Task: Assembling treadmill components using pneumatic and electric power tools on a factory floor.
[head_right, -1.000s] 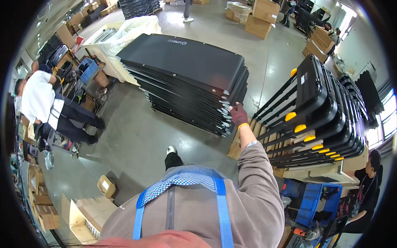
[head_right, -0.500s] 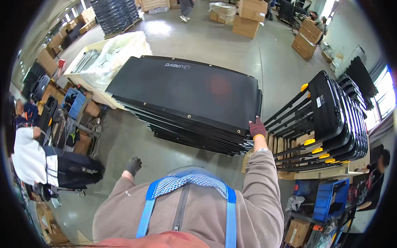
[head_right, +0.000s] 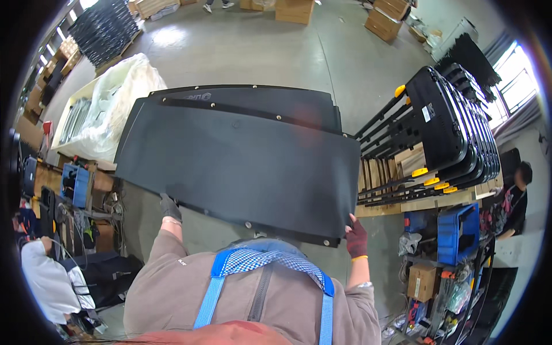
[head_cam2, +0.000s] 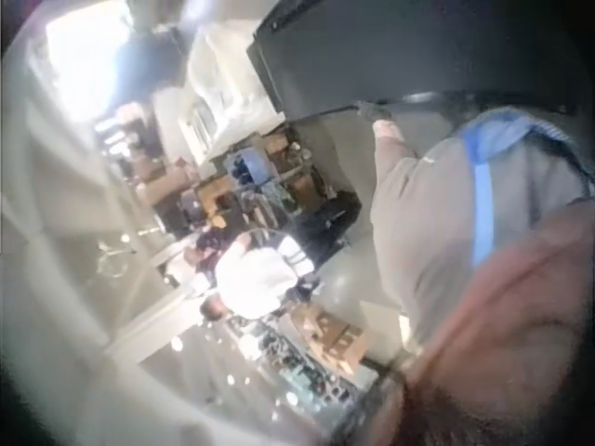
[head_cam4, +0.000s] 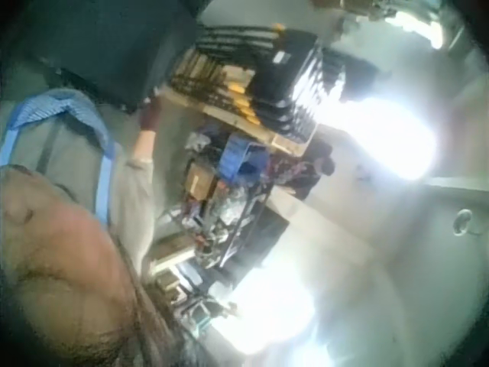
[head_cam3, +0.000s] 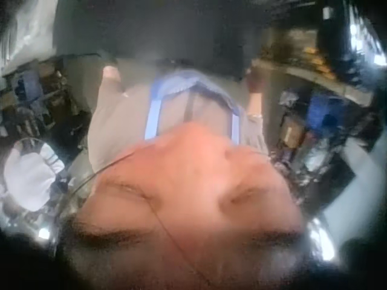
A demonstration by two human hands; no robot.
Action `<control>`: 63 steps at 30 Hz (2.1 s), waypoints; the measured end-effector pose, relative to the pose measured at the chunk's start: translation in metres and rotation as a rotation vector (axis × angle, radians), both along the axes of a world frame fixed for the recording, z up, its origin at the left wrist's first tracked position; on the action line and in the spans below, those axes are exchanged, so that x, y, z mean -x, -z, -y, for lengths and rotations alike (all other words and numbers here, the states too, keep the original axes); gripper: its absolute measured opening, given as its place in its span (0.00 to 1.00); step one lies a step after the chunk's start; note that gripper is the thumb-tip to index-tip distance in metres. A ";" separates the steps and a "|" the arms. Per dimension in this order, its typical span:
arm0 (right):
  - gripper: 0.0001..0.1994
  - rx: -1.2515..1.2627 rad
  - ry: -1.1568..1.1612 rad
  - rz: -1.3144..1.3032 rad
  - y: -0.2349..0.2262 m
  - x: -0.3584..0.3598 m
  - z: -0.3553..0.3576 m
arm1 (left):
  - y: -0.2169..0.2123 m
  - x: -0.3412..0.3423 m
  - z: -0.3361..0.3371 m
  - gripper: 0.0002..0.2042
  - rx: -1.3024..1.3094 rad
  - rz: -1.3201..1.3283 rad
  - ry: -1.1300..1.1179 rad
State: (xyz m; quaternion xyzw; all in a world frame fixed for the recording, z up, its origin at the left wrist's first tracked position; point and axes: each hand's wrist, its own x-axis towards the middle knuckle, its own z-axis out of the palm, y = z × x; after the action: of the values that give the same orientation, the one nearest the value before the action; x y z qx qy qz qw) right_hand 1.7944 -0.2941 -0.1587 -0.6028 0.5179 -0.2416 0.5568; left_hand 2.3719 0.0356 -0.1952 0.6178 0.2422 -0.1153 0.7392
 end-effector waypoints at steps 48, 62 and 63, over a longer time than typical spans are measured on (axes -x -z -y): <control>0.31 0.956 0.957 -0.994 -0.248 0.396 -0.179 | -0.079 0.424 0.213 0.33 -0.375 1.198 1.730; 0.25 0.891 1.590 -1.113 -0.228 0.597 -0.421 | -0.111 0.833 0.349 0.32 0.265 1.930 2.159; 0.24 0.901 1.645 -1.151 -0.227 0.604 -0.424 | -0.112 0.861 0.356 0.31 0.253 1.866 2.272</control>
State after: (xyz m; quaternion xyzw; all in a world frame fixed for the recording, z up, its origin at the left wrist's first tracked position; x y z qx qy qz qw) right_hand 1.1900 0.1298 0.0679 -0.2442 0.8079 -0.3886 -0.3696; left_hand 1.5113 -0.3207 -0.0828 0.2541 -0.9255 -0.2093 0.1874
